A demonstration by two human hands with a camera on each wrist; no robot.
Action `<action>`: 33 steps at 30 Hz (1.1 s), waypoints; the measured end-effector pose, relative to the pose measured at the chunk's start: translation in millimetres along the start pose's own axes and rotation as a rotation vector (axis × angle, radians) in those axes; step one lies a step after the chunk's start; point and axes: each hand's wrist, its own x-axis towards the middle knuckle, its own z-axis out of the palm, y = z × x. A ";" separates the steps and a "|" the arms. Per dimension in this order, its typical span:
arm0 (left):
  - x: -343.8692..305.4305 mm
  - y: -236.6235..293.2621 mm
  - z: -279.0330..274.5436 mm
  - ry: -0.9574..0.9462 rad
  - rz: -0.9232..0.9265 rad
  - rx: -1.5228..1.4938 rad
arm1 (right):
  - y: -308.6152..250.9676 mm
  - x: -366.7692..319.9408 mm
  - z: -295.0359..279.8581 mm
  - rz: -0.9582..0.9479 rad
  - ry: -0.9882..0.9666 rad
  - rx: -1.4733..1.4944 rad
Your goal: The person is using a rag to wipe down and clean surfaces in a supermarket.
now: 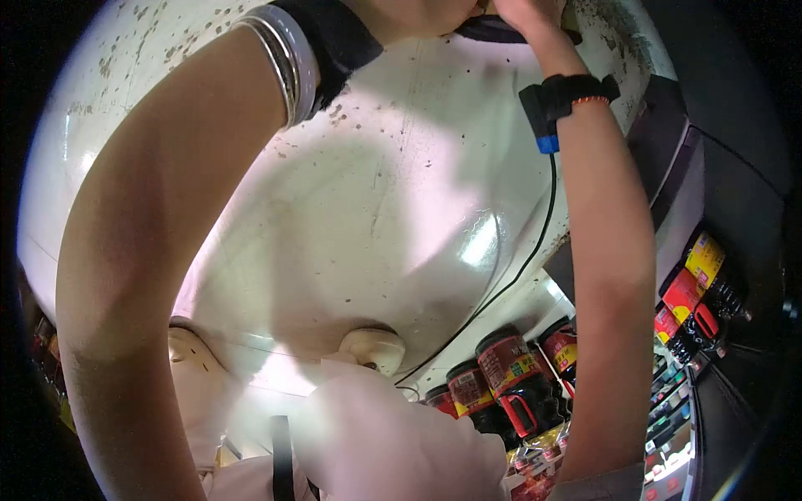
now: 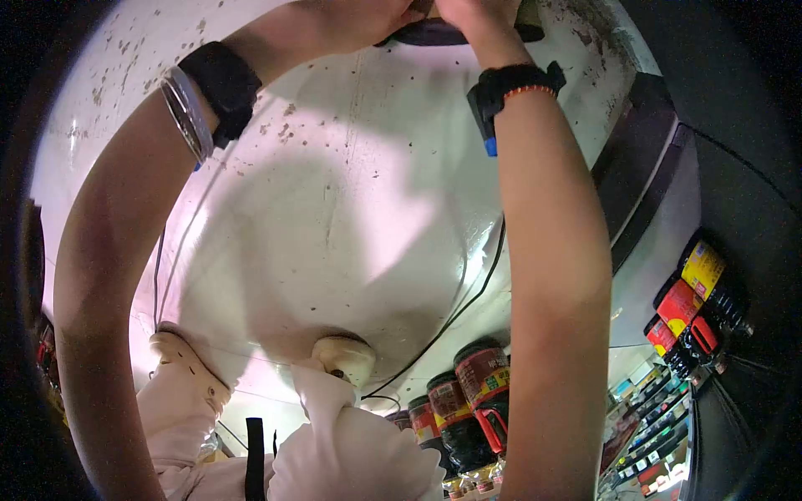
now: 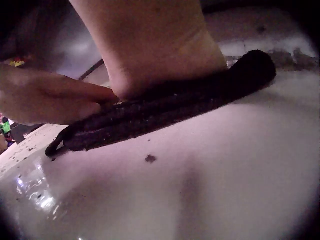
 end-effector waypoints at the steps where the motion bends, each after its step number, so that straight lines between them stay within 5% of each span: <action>1: 3.7 0.5 8.2 0.060 -0.022 0.017 | 1.7 1.5 2.9 0.001 -0.005 0.000; 8: -1.4 25.4 36.6 0.171 -0.155 0.090 | -15.1 -37.8 -18.2 0.005 -0.055 0.042; 10: -23.0 42.6 29.4 0.187 -0.180 0.086 | -24.0 -73.0 -36.6 -0.060 -0.149 0.085; 11: -44.8 57.6 22.6 0.183 -0.210 0.034 | -32.5 -89.1 -38.8 -0.063 -0.033 0.026; 13: -87.2 90.1 11.5 0.166 -0.241 -0.048 | -50.0 -132.7 -56.7 -0.087 -0.098 0.003; 14: -106.6 108.0 7.4 0.151 -0.241 -0.077 | -53.6 -158.8 -57.7 -0.117 -0.002 0.175; 21: -228.9 227.2 -43.2 -0.192 -0.235 -0.347 | -100.4 -318.6 -138.9 -0.197 -0.420 0.186; 26: -241.4 222.4 -41.0 -0.191 -0.279 -0.396 | -110.6 -307.2 -130.3 -0.264 -0.431 0.180; 33: -226.9 124.4 -19.1 -0.060 -0.499 -0.363 | -161.8 -218.1 -89.2 -0.340 -0.094 0.446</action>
